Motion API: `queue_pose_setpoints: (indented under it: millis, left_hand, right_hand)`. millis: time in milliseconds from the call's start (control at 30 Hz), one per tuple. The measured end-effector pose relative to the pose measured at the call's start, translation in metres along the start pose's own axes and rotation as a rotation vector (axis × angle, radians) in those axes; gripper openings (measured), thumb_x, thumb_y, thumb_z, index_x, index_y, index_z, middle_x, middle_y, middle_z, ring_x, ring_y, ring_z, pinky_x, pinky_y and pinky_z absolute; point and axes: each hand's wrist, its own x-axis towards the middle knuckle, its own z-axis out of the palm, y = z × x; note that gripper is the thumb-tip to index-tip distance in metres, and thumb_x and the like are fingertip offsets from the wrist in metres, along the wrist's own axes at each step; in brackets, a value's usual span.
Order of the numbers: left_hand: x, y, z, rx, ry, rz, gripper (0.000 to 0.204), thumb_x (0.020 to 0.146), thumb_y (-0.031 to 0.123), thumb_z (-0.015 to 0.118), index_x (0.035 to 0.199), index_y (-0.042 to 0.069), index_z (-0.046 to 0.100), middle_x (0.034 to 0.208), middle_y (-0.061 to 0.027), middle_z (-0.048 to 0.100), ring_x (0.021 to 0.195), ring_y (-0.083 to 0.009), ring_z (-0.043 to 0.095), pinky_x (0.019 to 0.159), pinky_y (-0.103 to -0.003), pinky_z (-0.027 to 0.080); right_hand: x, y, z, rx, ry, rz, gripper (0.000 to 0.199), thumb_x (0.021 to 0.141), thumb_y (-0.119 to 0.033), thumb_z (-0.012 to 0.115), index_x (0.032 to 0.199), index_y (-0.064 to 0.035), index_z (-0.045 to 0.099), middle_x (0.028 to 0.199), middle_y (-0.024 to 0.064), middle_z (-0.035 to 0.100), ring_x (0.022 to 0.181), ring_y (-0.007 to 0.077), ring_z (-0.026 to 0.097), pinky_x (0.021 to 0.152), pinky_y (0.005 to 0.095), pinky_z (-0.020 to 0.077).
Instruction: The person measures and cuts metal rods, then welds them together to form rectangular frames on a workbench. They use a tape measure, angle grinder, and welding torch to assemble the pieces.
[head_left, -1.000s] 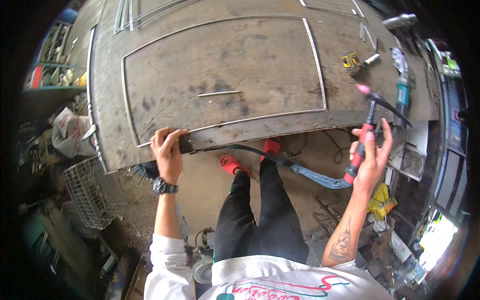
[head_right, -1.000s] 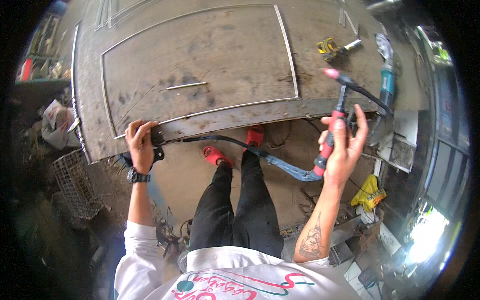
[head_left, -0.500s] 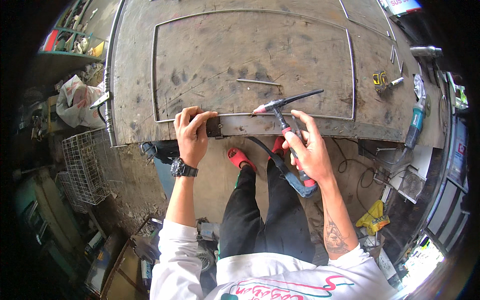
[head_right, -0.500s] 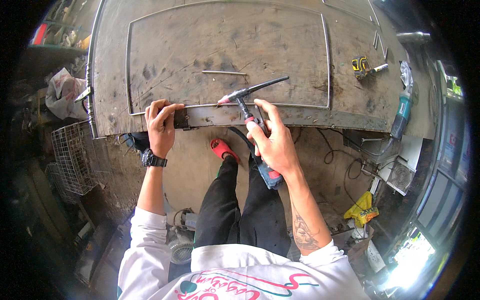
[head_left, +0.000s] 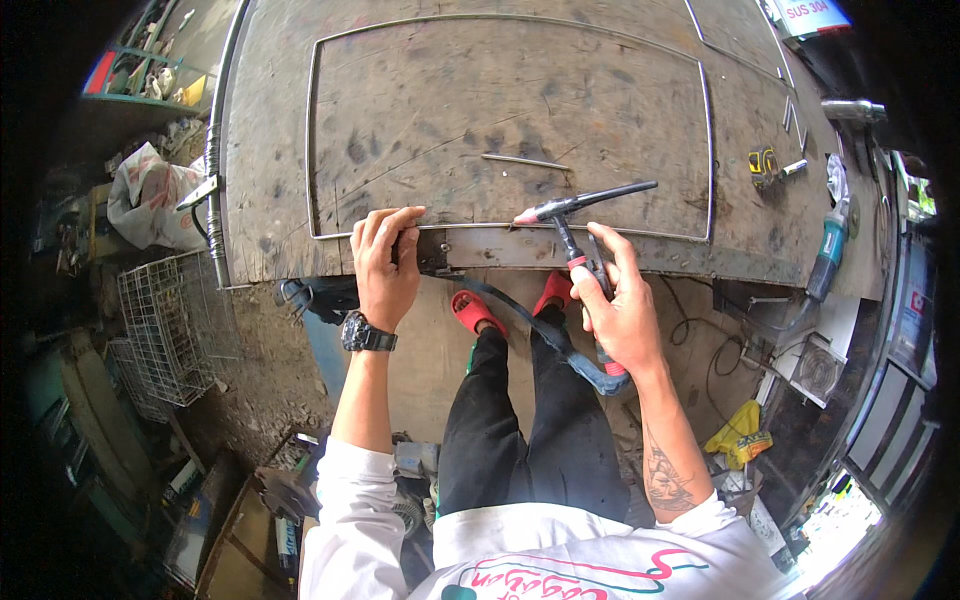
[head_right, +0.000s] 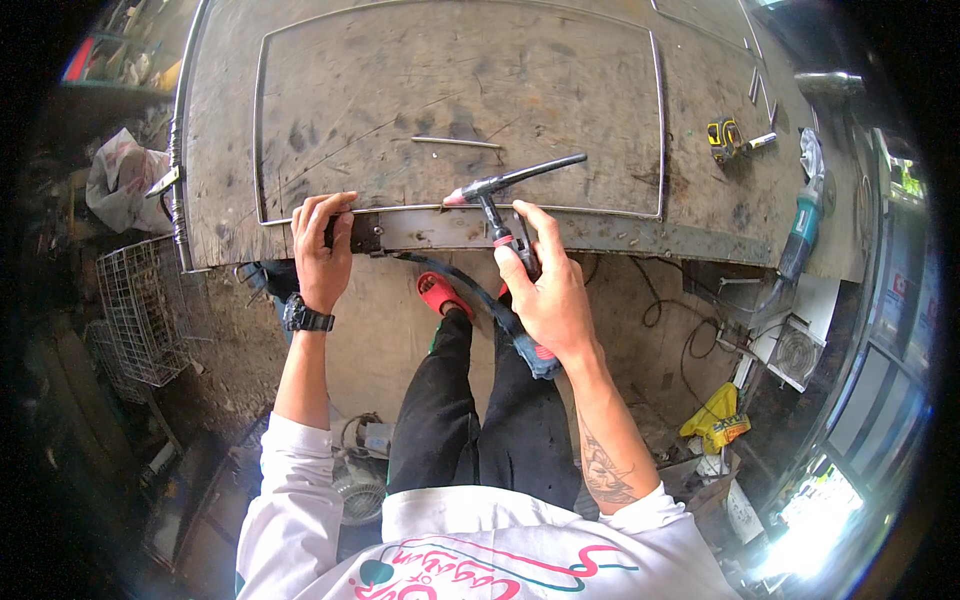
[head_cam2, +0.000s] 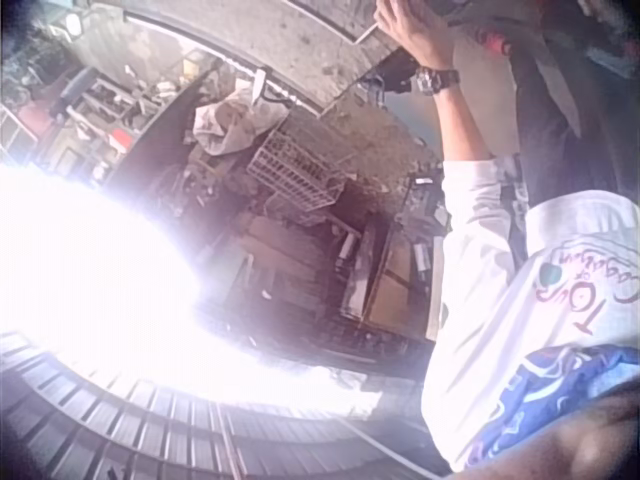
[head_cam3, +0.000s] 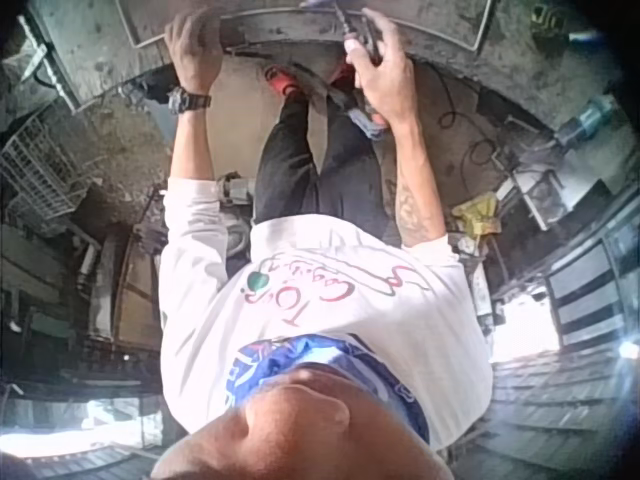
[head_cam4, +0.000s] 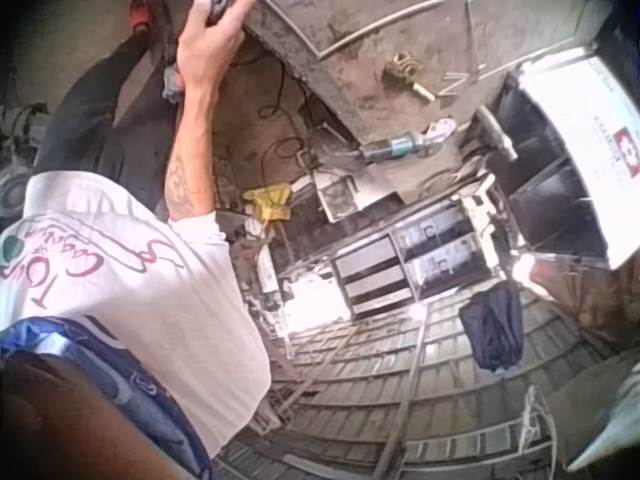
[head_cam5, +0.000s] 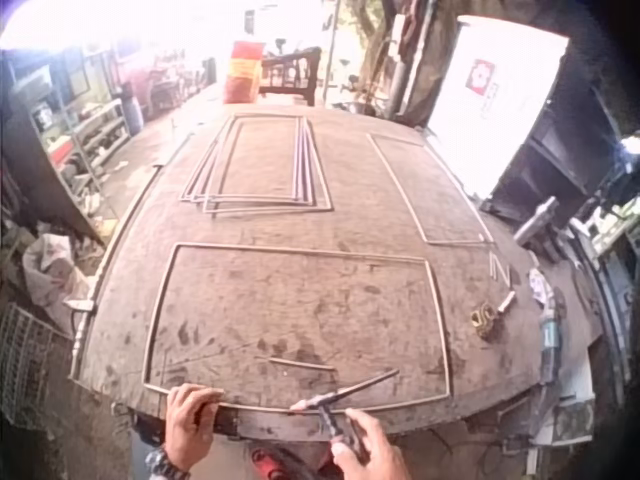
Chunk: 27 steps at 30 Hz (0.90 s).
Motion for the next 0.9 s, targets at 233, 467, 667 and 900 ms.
queue_pose_setpoints:
  millis: [233, 467, 667, 900]
  left_hand:
    - [-0.001, -0.005, 0.002, 0.021, 0.011, 0.024, 0.028, 0.096, 0.001, 0.068, 0.123, 0.009, 0.073, 0.111, -0.0087, 0.071, 0.105, -0.0287, 0.063, 0.098, -0.042, 0.048]
    - [-0.002, -0.007, -0.001, -0.069, 0.003, -0.008, 0.040, 0.093, -0.003, 0.068, 0.131, 0.008, 0.067, 0.109, -0.0105, 0.067, 0.103, -0.0281, 0.064, 0.095, -0.040, 0.051]
    - [-0.005, -0.010, -0.005, -0.190, 0.012, -0.083, 0.047, 0.096, -0.012, 0.061, 0.138, 0.007, 0.065, 0.116, -0.0068, 0.066, 0.105, -0.0191, 0.064, 0.096, -0.033, 0.053]
    - [-0.009, -0.019, -0.004, -0.333, 0.003, -0.178, 0.049, 0.096, -0.015, 0.054, 0.139, 0.006, 0.064, 0.118, -0.0061, 0.066, 0.112, -0.0179, 0.064, 0.104, -0.032, 0.050]
  right_hand:
    - [0.001, -0.002, -0.001, -0.064, 0.002, -0.029, 0.049, 0.104, -0.017, 0.068, 0.150, -0.0079, 0.052, 0.093, 0.0124, 0.072, 0.077, 0.0166, 0.069, 0.075, 0.0334, 0.0555]
    - [0.000, 0.005, -0.002, 0.024, 0.013, -0.061, 0.059, 0.104, -0.015, 0.067, 0.159, -0.0142, 0.046, 0.089, 0.0055, 0.070, 0.059, 0.0053, 0.055, 0.052, 0.0259, 0.0458]
    - [-0.003, 0.000, -0.004, 0.068, 0.018, 0.017, 0.057, 0.105, -0.020, 0.068, 0.157, -0.0122, 0.046, 0.075, 0.0030, 0.063, 0.057, 0.0090, 0.055, 0.056, 0.0303, 0.0463]
    - [-0.004, 0.009, -0.001, 0.040, 0.005, -0.029, 0.056, 0.105, -0.020, 0.068, 0.156, -0.0107, 0.047, 0.075, 0.0032, 0.061, 0.064, 0.0095, 0.054, 0.061, 0.0305, 0.0475]
